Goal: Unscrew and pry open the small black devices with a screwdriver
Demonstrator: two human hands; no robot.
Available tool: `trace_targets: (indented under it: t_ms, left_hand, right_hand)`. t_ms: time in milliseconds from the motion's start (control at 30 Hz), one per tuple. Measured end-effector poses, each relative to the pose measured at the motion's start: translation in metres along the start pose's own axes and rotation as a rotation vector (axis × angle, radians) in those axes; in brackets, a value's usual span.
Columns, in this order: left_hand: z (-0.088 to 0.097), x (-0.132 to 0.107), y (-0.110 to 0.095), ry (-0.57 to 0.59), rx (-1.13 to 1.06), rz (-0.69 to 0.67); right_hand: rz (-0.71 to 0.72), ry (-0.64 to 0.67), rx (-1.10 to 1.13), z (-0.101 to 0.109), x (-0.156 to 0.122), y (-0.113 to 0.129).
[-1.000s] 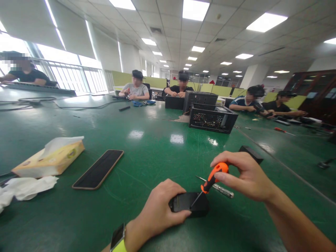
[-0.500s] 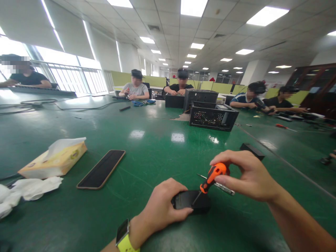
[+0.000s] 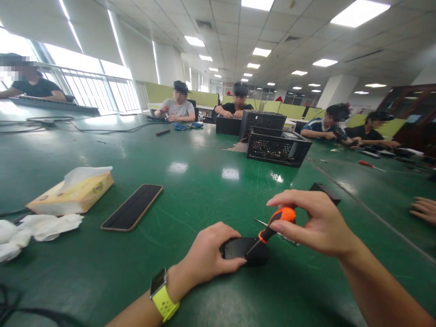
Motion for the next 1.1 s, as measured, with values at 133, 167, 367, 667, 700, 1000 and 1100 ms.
trace_targets:
  t_ms: [133,167,367,667,700,1000,1100]
  left_hand:
    - [0.0,0.0,-0.002,0.012,0.005,0.005]
    - [0.0,0.0,-0.002,0.012,0.006,0.006]
    - [0.0,-0.001,-0.002,0.011,0.005,0.007]
    - [0.0,-0.001,-0.002,0.011,0.007,0.008]
    - [0.0,-0.001,-0.002,0.008,0.008,0.009]
    - [0.003,0.003,-0.004,0.015,0.011,0.008]
    - [0.018,-0.003,-0.016,-0.032,-0.031,-0.042]
  right_hand:
    - [0.024,0.075,0.087,-0.001,0.001,0.002]
    - [0.021,0.087,0.098,-0.001,0.0,0.001]
    - [0.032,0.01,-0.019,-0.001,-0.001,0.0]
    - [0.017,0.052,0.05,-0.002,-0.001,0.0]
    - [0.019,0.032,0.024,-0.001,-0.001,0.0]
    - [0.02,0.054,0.106,-0.005,0.001,0.0]
    - [0.022,0.055,0.11,-0.005,0.0,-0.001]
Point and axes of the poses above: each hand's wrist, its own x-axis towards the middle knuckle, its own z-axis out of the back of the hand, y = z × x, the point moved 4 cm from there along x, towards the middle knuckle, and after that the axes turned 14 degrees about z, right-handed, at the moved point
